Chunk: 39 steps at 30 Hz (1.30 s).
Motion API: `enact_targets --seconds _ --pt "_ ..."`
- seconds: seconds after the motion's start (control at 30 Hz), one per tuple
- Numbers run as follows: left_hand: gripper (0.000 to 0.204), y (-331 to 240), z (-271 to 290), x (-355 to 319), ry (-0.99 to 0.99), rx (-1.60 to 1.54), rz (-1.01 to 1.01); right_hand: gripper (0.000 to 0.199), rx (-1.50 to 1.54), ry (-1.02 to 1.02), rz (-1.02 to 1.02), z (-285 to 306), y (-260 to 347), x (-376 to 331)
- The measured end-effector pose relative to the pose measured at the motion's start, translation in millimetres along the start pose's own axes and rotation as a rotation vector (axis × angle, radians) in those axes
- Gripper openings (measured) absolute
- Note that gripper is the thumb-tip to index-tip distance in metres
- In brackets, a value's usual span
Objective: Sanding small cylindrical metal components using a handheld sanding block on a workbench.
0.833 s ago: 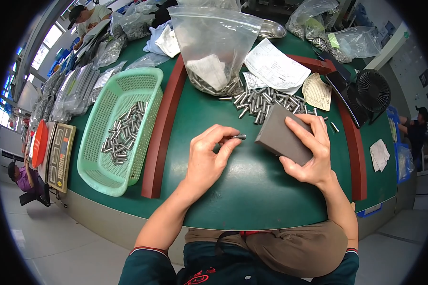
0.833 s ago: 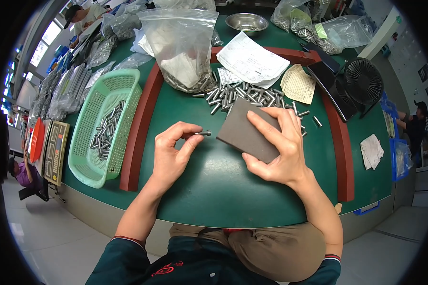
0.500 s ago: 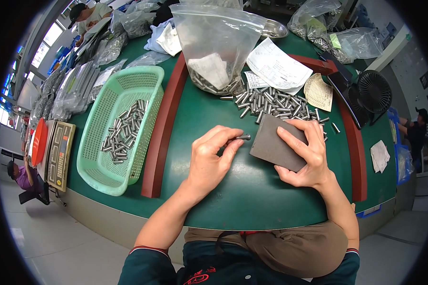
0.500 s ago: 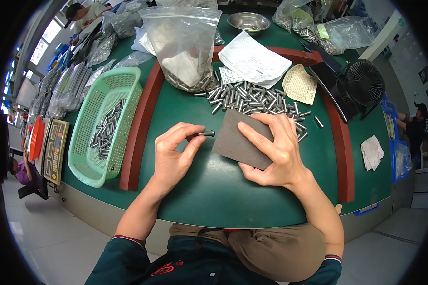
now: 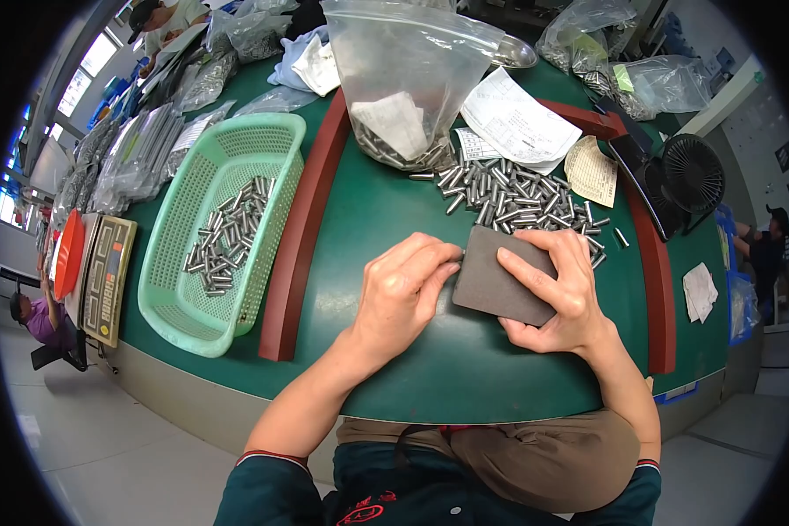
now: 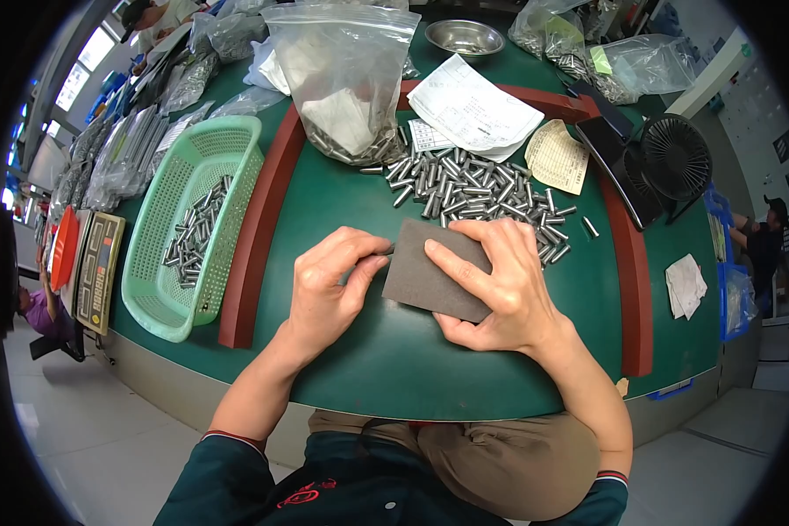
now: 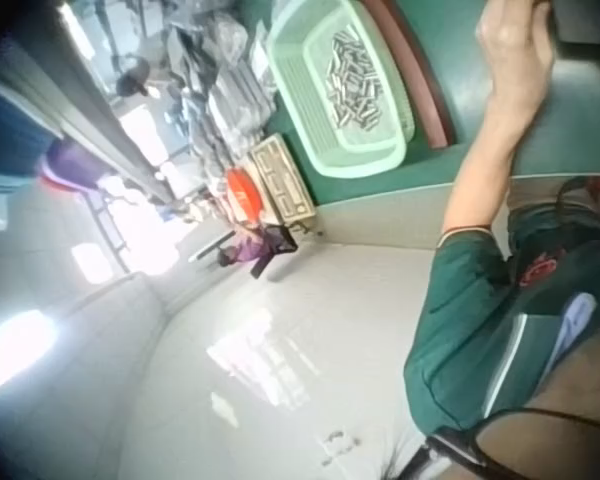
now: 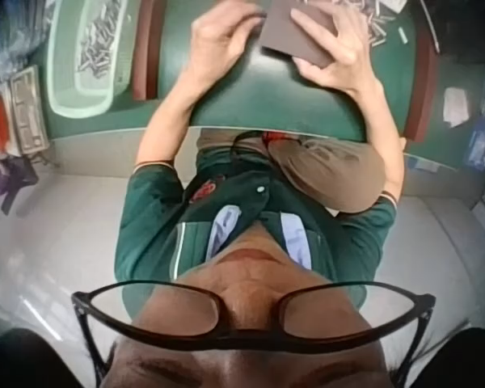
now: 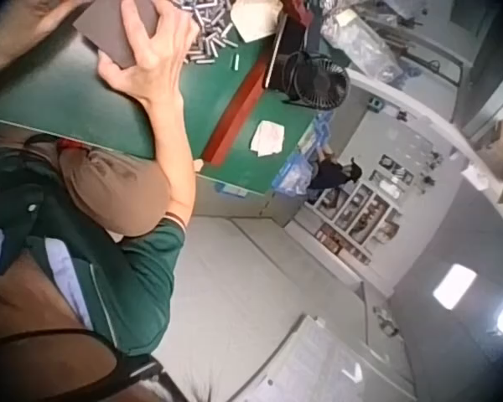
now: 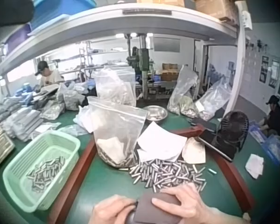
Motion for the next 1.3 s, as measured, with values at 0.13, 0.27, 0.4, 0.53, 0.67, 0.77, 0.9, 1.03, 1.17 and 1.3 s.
enact_targets --seconds 0.13,0.27,0.4,0.53,0.67,0.77,0.9,1.03,1.17,1.3 --pt "0.017 1 1 0 -0.003 0.046 -0.006 0.069 0.049 0.062 -0.002 1 4 2" --pt "0.018 -1 0 -1 0.025 0.024 -0.034 0.068 -0.014 0.044 -0.038 6 -1 3" --pt "0.017 -3 8 0 -0.013 -0.023 -0.058 0.068 -0.054 0.005 -0.032 11 1 6" --pt "0.022 -28 36 11 -0.206 0.179 -0.343 0.069 -0.237 -0.191 -0.191 28 -23 -3" --pt "0.028 -32 33 -4 -0.093 0.400 -0.550 0.068 -0.207 -0.173 -0.220 26 -24 -3" --pt "0.025 6 27 -19 0.168 0.477 -0.215 0.068 -0.203 -0.136 -0.217 24 -21 -3" --pt "0.023 -17 29 -26 -0.062 0.379 -0.346 0.068 -0.157 -0.208 -0.205 26 -23 -4" --pt "0.023 -2 28 -24 0.079 0.319 -0.107 0.067 -0.150 -0.219 -0.190 24 -22 -5" --pt "0.025 -37 28 -12 -0.017 0.251 -0.187 0.066 -0.172 -0.242 -0.224 33 -22 -4" --pt "0.027 -92 29 -15 0.074 0.059 -0.242 0.068 -0.179 -0.229 -0.261 29 -30 -9"
Point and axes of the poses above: each hand's wrist, its own x-axis towards the middle knuckle, its own z-axis out of the back of the hand, y = z × x, the point moved 5 cm from there along x, towards the middle knuckle, and after that the axes turned 12 degrees about -x, right-handed, at the moved point
